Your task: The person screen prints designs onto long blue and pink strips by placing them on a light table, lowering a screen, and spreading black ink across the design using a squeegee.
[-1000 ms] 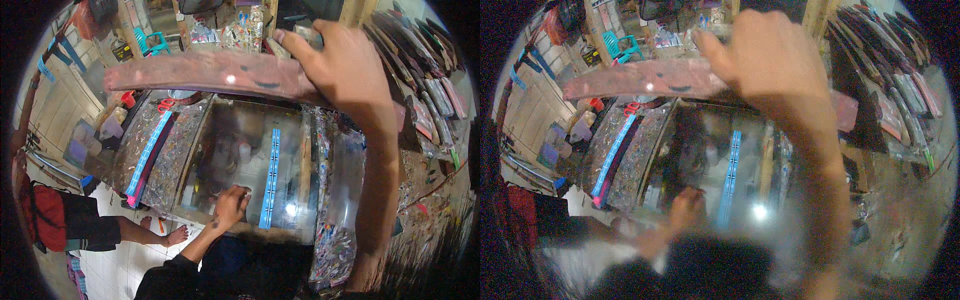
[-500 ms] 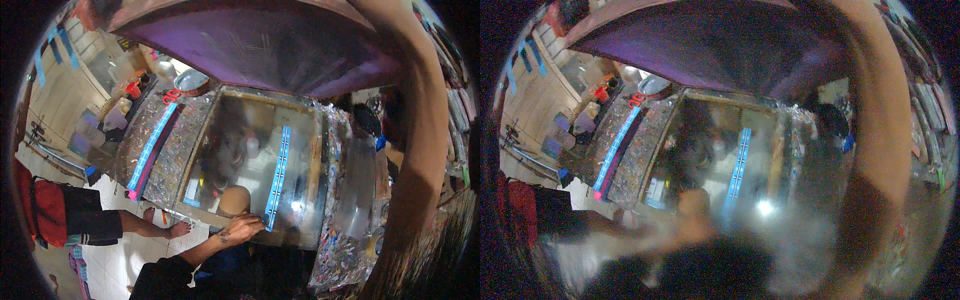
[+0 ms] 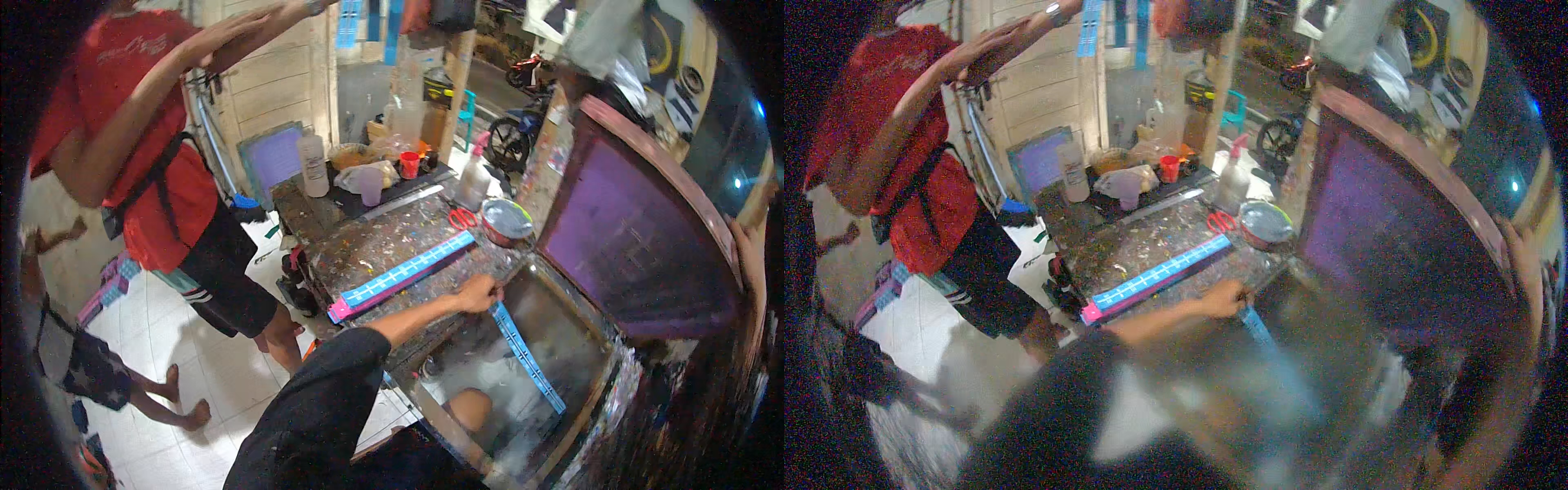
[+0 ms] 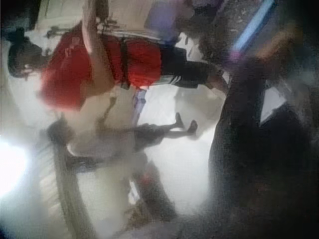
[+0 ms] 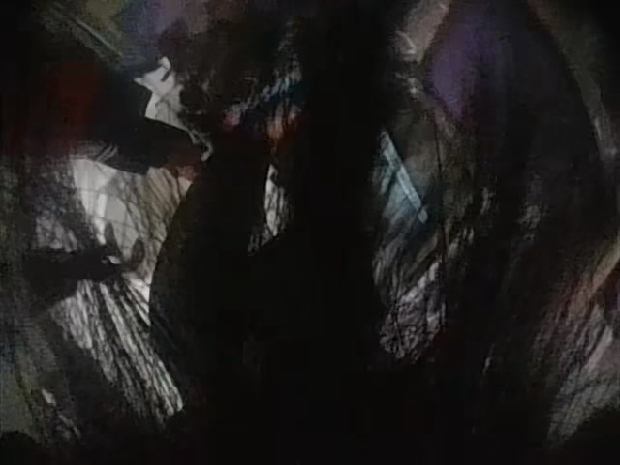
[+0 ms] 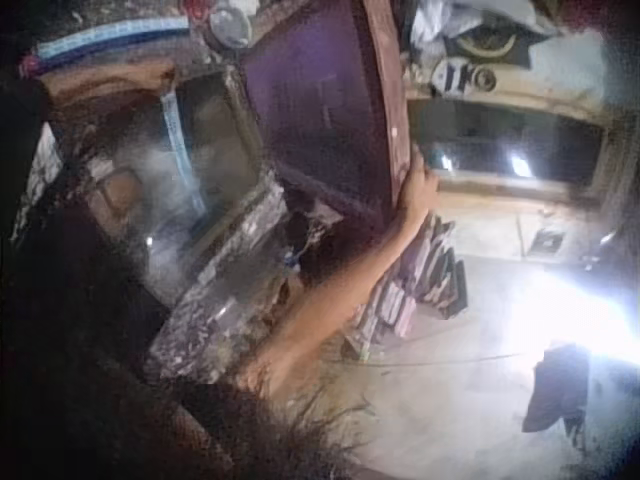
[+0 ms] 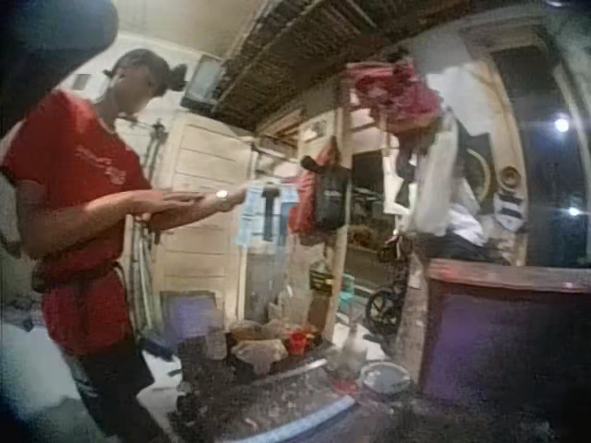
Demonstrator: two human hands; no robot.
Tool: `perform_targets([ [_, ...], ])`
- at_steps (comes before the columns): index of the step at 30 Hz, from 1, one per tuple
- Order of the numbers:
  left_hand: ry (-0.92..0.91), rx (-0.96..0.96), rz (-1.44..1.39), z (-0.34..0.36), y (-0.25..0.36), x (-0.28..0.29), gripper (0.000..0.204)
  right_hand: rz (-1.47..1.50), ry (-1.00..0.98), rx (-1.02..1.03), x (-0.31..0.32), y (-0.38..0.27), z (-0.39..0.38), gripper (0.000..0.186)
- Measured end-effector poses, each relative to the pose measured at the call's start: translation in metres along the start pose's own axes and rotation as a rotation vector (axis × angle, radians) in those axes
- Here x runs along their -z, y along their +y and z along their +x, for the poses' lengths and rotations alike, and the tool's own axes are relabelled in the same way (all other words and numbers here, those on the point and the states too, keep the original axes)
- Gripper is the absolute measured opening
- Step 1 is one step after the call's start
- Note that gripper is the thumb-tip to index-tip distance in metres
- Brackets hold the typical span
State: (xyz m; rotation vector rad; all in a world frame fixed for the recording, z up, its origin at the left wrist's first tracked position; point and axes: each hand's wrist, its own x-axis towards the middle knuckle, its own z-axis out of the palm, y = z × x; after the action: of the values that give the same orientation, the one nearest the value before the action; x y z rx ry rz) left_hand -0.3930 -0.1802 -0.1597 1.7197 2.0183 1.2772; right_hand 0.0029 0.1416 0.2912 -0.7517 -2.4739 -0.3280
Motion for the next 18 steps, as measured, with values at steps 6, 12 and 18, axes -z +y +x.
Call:
perform_targets([
  [6,0.122,0.196,0.068,-0.006,0.000,0.231,0.022,0.602,0.352,-0.189,-0.054,-0.020,0.003,0.048],
  [12,0.550,0.464,0.038,-0.154,-0.086,0.381,0.025,0.400,-0.112,-0.305,0.021,-0.109,-0.012,0.040],
  [18,0.605,0.772,0.035,-0.329,-0.208,0.366,0.030,0.361,-0.115,-0.297,0.002,-0.090,0.006,0.048],
])
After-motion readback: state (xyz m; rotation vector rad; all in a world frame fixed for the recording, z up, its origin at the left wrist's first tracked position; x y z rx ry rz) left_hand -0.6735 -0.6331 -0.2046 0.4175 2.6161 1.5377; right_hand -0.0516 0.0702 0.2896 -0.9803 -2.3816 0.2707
